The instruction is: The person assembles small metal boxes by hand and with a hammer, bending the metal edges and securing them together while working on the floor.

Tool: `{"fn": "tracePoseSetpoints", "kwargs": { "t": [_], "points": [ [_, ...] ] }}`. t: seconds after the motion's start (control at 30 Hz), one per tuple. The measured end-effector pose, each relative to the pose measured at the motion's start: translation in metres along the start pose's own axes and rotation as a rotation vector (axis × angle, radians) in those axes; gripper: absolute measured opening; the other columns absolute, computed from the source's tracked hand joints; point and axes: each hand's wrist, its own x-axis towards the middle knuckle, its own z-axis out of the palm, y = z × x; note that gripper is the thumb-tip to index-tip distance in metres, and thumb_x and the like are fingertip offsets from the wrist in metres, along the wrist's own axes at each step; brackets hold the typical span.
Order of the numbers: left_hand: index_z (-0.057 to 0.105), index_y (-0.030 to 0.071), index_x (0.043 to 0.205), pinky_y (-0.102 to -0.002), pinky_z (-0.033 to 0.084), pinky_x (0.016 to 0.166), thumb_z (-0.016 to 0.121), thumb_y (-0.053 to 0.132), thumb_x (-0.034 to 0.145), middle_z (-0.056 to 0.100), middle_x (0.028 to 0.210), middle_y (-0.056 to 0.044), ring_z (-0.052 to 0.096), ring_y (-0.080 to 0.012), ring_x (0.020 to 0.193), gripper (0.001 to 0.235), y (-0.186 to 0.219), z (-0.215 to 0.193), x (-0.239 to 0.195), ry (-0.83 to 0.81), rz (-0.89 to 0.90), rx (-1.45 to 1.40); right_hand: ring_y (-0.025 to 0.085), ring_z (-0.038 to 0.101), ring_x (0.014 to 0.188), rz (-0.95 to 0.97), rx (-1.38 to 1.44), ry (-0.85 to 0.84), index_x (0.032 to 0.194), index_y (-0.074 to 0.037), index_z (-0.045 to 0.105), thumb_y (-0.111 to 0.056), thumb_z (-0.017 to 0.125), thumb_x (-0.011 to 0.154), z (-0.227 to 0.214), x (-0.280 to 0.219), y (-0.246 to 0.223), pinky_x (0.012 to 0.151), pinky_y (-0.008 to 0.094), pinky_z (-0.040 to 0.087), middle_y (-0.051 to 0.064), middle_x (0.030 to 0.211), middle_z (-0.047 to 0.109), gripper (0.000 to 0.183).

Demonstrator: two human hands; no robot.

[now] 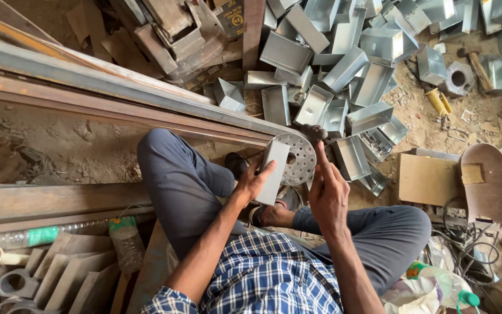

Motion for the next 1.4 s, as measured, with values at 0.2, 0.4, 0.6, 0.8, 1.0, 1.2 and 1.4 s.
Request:
{"fn": "tracePoseSetpoints", "kwargs": {
  "t": [0.2,0.4,0.6,0.8,1.0,1.2,1.4],
  "points": [
    [0.042,0.019,0.156,-0.042,0.052,0.101,0.052,0.076,0.082,0.061,0.144,-0.019,0.064,-0.0347,0.125,0.094,0.002,-0.005,-0.001,0.04,0.117,-0.017,0.017,0.056,0.048,0.277,-0.066,-0.366,0.158,-0.023,0.044,-0.008,0.052,0.105,0.032,0.0,0.011,0.046,0.036,0.052,0.01,0.07,0.066,0.056],
    [0.047,0.019,0.155,-0.042,0.051,0.102,0.053,0.071,0.083,0.064,0.142,-0.019,0.064,-0.0352,0.127,0.089,0.005,-0.003,-0.004,0.032,0.148,-0.052,0.019,0.046,0.049,-0.001,-0.052,-0.14,0.16,-0.017,0.043,-0.008,0.05,0.106,0.01,0.009,-0.002,0.049,0.04,0.043,0.014,0.067,0.058,0.055],
    [0.046,0.019,0.155,-0.042,0.047,0.108,0.054,0.069,0.086,0.057,0.15,-0.017,0.056,-0.0352,0.134,0.086,0.004,-0.005,0.002,0.042,0.157,-0.024,0.016,0.056,0.049,0.192,-0.08,-0.335,0.156,-0.02,0.046,-0.009,0.051,0.106,0.027,0.011,-0.006,0.048,0.04,0.048,0.017,0.071,0.065,0.051],
    [0.042,0.017,0.157,-0.043,0.04,0.113,0.055,0.07,0.087,0.05,0.154,-0.016,0.048,-0.0356,0.142,0.089,0.002,-0.003,-0.004,0.06,0.127,-0.028,0.016,0.054,0.048,0.055,0.017,-0.185,0.158,-0.017,0.042,-0.002,0.05,0.103,0.015,0.022,-0.005,0.045,0.038,0.047,0.015,0.075,0.07,0.058],
    [0.044,0.019,0.156,-0.044,0.041,0.112,0.051,0.072,0.087,0.05,0.155,-0.015,0.049,-0.0348,0.14,0.088,0.008,-0.002,0.001,0.046,0.173,0.016,0.021,0.051,0.043,0.305,-0.153,-0.464,0.159,-0.024,0.038,-0.005,0.049,0.103,0.037,0.015,-0.013,0.038,0.039,0.047,0.011,0.067,0.065,0.06],
    [0.051,0.016,0.153,-0.045,0.049,0.108,0.052,0.073,0.086,0.06,0.148,-0.018,0.06,-0.0364,0.133,0.088,0.005,0.002,-0.004,0.029,0.209,-0.046,0.023,0.05,0.048,0.081,-0.046,-0.231,0.161,-0.022,0.041,-0.006,0.053,0.106,0.016,0.025,-0.017,0.05,0.041,0.044,0.017,0.066,0.061,0.058],
    [0.04,0.021,0.157,-0.043,0.046,0.107,0.052,0.072,0.085,0.053,0.151,-0.014,0.056,-0.0343,0.133,0.089,0.006,-0.004,0.004,0.018,0.093,0.012,0.022,0.062,0.057,0.099,0.005,-0.223,0.159,-0.021,0.041,-0.003,0.052,0.1,0.033,0.013,-0.015,0.051,0.039,0.052,0.017,0.075,0.067,0.062]
  ]
}}
